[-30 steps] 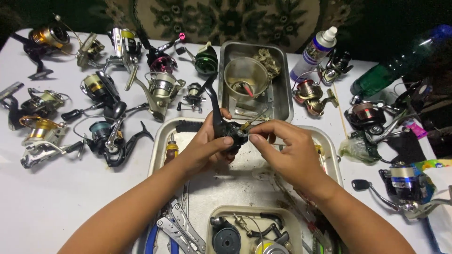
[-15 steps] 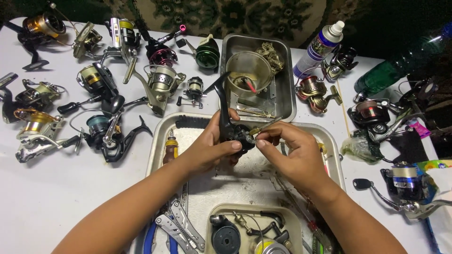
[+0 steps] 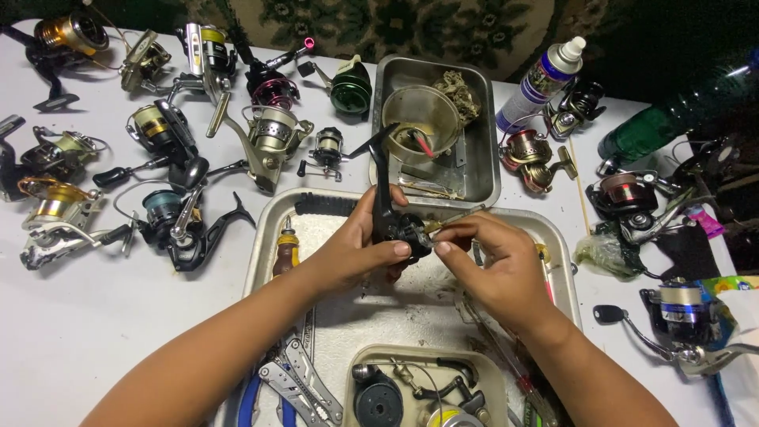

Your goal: Assembling and repairing internal components of a fishing reel using a screwdriver and manual manipulation.

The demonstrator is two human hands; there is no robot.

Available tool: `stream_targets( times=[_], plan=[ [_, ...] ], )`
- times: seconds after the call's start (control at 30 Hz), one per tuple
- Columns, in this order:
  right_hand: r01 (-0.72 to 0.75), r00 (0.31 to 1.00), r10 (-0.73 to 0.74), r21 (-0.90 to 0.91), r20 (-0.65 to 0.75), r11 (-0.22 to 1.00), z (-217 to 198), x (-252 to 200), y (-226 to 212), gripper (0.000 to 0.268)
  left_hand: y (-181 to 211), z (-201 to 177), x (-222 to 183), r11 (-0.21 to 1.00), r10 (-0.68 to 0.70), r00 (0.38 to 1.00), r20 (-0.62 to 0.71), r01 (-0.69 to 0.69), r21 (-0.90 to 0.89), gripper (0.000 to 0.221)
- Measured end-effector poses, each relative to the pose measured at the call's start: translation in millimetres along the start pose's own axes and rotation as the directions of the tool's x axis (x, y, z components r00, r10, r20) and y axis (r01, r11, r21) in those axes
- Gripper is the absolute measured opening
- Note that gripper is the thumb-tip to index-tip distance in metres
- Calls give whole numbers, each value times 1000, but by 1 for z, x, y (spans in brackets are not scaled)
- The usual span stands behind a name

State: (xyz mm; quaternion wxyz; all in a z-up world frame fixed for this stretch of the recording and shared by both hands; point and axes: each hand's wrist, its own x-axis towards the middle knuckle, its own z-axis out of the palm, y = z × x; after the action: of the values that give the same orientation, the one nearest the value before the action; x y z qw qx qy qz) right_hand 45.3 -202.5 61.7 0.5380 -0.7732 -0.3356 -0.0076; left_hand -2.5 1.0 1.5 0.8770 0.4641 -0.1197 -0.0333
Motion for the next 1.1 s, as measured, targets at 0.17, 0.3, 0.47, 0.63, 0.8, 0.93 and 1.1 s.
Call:
stream_targets(
  times=[0.17, 0.3, 0.47, 0.63, 0.8, 0.93, 1.1],
  plan=[
    [-6, 1000, 6, -4, -29, 1000, 0, -2, 7, 6, -3, -1, 3, 1000, 3, 1000, 8, -3, 14, 55],
    [22, 999, -22, -19, -28, 1000, -1, -3, 11, 7, -3, 2, 0, 1000, 6, 1000, 2, -6, 26, 55],
    [20, 996, -19, 10, -89, 1000, 4, -2, 5, 11, -1, 0, 2, 998, 65, 998, -26, -64, 22, 55],
    [59, 984, -48, 57, -173, 997, 4, -1, 15, 26, -1, -14, 13, 962, 269, 943, -196, -274, 6, 56],
    [55, 994, -71, -178, -84, 982, 8, 3, 22, 21, 5, -28, 20, 850, 494, 749, -442, -524, 62, 42],
    [63, 998, -55, -241, 37, 968, 16, 5, 16, 22, 3, -33, 21, 844, 493, 720, -488, -532, 69, 35],
    [278, 925, -150, -350, 350, 895, 20, 15, 16, 15, 3, -30, 23, 843, 498, 718, -486, -533, 76, 30]
  ],
)
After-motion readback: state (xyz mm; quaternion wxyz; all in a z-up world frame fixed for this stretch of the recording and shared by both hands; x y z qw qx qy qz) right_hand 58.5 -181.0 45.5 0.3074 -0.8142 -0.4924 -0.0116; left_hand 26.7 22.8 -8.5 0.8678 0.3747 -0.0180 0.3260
